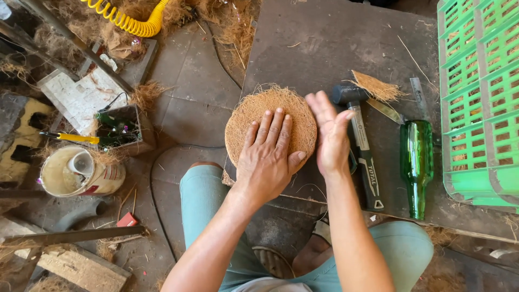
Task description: The person sits on the floor and smooths a round coconut fiber disc, then moves to a white table to press and arrange loose coconut fibers onto the disc's surface. The person repeatedly picks up fibers and presses them into place to build up the disc's texture.
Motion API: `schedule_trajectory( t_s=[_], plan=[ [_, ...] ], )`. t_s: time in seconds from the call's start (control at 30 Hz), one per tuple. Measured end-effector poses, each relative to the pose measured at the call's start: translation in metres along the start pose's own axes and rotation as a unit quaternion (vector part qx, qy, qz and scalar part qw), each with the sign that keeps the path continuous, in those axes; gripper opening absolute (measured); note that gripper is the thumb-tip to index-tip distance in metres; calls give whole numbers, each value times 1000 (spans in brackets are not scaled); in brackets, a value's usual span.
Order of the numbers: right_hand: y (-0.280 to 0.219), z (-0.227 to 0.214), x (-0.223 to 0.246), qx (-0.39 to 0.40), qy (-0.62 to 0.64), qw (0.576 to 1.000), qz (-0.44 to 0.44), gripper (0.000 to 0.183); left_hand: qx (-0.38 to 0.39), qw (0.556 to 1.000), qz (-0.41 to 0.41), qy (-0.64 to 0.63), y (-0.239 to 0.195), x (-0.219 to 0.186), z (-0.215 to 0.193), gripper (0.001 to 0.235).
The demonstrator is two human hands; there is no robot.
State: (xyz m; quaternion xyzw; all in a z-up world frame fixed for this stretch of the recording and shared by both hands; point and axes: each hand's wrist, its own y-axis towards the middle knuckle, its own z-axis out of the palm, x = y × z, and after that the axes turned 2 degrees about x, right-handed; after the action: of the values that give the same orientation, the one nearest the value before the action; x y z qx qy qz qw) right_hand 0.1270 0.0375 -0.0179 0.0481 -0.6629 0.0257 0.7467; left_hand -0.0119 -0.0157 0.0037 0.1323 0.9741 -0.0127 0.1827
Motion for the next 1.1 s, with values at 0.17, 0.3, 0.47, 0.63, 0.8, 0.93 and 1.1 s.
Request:
schedule_trajectory(
  t_s=[0.17,0.3,0.47,0.63,0.8,0.93,1.1],
  plan=[
    [-13,8,3,-38,-65,994,82,96,1,1000,-3,-1,-2,0,-2,74],
    [7,-11,-16,-29,-7,1000,-2,102,-1,1000,-2,-5,0,0,1,74],
    [12,2,-9,36,20,999,13,94,-176,982,-2,-69,-16,7,3,69],
    [5,7,-4,31,51,997,48,93,-292,910,-107,-275,-42,23,14,83],
    [-27,18,2,-57,21,998,31,89,-222,866,-139,-426,-34,40,1,86],
    [-65,-1,-17,-75,80,993,36,88,-153,902,-64,-400,7,94,-1,80],
    [-65,-19,-6,-47,-15,999,-20,92,-144,974,-50,-168,16,97,-12,68]
  ],
)
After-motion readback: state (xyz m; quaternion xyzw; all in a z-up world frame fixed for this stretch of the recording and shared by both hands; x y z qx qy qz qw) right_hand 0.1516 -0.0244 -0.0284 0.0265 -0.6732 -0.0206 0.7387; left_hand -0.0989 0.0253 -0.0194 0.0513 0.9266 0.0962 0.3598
